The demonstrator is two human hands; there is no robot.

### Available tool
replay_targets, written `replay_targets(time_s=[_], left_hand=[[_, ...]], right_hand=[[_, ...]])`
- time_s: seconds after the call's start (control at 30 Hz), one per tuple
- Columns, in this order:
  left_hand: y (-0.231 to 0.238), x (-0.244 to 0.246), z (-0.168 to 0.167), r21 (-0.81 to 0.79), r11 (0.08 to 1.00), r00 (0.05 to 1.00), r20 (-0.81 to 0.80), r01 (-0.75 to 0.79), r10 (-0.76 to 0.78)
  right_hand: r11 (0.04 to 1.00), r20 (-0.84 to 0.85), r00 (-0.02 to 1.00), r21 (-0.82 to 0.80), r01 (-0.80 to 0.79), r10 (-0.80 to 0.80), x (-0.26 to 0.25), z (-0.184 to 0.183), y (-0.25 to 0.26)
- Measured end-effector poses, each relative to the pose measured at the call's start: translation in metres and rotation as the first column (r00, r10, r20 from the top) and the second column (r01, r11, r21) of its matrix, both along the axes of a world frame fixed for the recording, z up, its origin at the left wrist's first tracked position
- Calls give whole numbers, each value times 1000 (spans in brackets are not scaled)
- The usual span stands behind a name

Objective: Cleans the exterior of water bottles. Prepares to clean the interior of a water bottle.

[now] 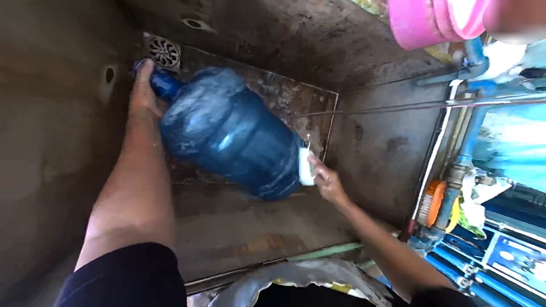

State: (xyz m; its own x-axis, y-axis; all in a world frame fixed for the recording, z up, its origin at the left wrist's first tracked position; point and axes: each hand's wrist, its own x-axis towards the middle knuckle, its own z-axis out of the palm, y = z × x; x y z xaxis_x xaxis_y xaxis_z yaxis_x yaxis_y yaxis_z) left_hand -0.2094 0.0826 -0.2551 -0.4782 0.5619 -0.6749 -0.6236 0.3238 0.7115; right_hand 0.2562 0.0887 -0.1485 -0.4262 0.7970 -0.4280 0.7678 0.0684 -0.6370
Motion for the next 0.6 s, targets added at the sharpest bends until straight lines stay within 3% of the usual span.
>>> replay_targets(time_s=[0.07, 0.1, 0.2, 0.27, 0.3, 0.4, 0.47, 0.53, 0.6], left_hand=[[1, 3, -5, -132, 991, 999, -28, -28, 25], [6, 7, -4, -124, 991, 998, -27, -52, 49], [20, 24, 12, 123, 991, 999, 5, -49, 49], [14, 30, 15, 302, 953, 999, 37, 16, -29], [12, 22, 13, 310, 950, 999, 26, 28, -38], [7, 3, 3, -30, 999, 999, -40, -34, 33], [7, 10, 4, -102, 994, 998, -44, -49, 45], [22, 26, 22, 84, 996, 999, -8, -42, 43], [30, 52, 50, 402, 907, 991, -21, 128, -131]], right_hand=[[999, 12, 999, -36, 37, -37, -6, 6, 5], [996, 49, 996, -47, 76, -74, -11, -2, 25], [962, 240, 949, -135, 239, -202, -26, -52, 92], [943, 329, 909, -123, 310, -256, -31, -61, 91], [963, 289, 927, -55, 265, -238, -37, -50, 78], [985, -30, 995, 142, 100, -97, -31, -18, 6], [984, -134, 991, 177, 23, 1, -38, -11, -5], [991, -58, 998, 132, 27, -20, -63, -15, 38], [990, -54, 989, 27, 139, -137, -94, -23, 94]])
